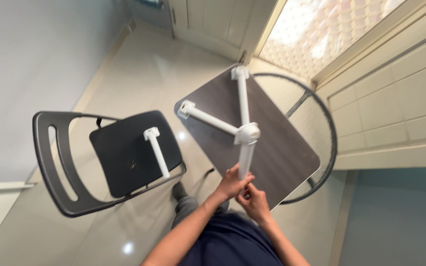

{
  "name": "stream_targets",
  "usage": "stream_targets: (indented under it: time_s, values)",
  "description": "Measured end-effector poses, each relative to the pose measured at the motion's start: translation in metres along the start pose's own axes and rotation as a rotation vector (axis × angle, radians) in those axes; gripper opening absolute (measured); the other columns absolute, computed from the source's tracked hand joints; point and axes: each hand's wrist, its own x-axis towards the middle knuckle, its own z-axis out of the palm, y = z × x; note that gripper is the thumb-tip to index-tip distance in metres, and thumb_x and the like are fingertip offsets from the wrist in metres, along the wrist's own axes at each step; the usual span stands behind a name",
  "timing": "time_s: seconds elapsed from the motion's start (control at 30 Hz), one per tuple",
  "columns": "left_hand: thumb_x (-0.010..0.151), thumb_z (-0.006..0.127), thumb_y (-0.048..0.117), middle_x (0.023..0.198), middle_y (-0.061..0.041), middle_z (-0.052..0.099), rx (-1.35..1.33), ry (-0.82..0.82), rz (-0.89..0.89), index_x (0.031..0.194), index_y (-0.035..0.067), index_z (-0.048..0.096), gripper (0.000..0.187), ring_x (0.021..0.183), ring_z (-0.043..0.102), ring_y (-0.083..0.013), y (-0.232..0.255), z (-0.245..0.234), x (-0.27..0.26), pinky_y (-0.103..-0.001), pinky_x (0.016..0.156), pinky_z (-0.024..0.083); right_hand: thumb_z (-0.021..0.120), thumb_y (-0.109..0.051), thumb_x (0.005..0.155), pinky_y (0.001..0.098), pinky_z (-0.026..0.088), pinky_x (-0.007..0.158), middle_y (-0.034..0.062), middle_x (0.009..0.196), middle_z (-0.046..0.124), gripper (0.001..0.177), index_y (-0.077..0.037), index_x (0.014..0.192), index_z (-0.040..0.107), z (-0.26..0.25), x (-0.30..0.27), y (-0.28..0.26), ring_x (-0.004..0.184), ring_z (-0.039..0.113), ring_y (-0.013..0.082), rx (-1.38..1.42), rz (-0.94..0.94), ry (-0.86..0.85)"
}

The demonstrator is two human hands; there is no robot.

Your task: The person assembles white plastic table legs onto a dark tabletop using a screwdriver. They position each leg, insert screws, and tighten them one at a time. The person moves between the table and a nearby chair to access parts and tools.

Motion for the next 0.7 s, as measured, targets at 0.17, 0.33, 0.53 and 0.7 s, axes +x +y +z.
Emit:
stream_targets:
  time_s: [0.17,0.33,0.53,0.7]
  values:
    - [0.091,0.072,0.015,0.098,-0.016,0.077,-0.177,0.11,-0.039,0.114,0.002,0.054,0.032,0.083,0.076,-0.0212,0.0,0.028,-0.003,-0.033,0.073,0.063,0.078,-0.022,0.088,0.0348,0.058,0.061,0.0096,0.077,0.078,0.025,-0.003,0.102,0.07,-0.025,-0.011,0.006,0.062,0.074,0.0177,0.01,0.088,-0.136]
    - [0.096,0.064,0.007,0.11,-0.013,0.07,-0.43,0.145,-0.013,0.118,0.001,0.039,0.034,0.088,0.076,-0.0199,-0.012,0.016,-0.005,-0.031,0.077,0.066,0.074,-0.018,0.091,0.0294,0.06,0.069,0.0036,0.086,0.076,0.029,-0.007,0.117,0.07,-0.033,-0.019,0.02,0.075,0.069,0.0098,0.289,0.063,-0.249]
    - [0.095,0.066,0.011,0.107,-0.011,0.068,-0.376,0.236,0.02,0.12,0.002,0.042,0.036,0.084,0.075,-0.0201,-0.013,-0.003,-0.014,-0.033,0.073,0.064,0.071,-0.017,0.096,0.0225,0.048,0.063,-0.0027,0.093,0.066,0.027,-0.006,0.121,0.07,-0.011,-0.013,0.027,0.072,0.054,0.0041,0.465,0.131,-0.424]
    - [0.092,0.075,0.016,0.101,-0.012,0.069,-0.256,0.263,0.048,0.119,0.002,0.045,0.042,0.086,0.073,-0.0194,-0.025,-0.022,-0.021,-0.033,0.074,0.062,0.071,-0.017,0.096,0.0218,0.043,0.057,-0.0036,0.09,0.062,0.026,-0.008,0.119,0.065,0.012,-0.004,0.015,0.066,0.049,0.0037,0.481,0.143,-0.396]
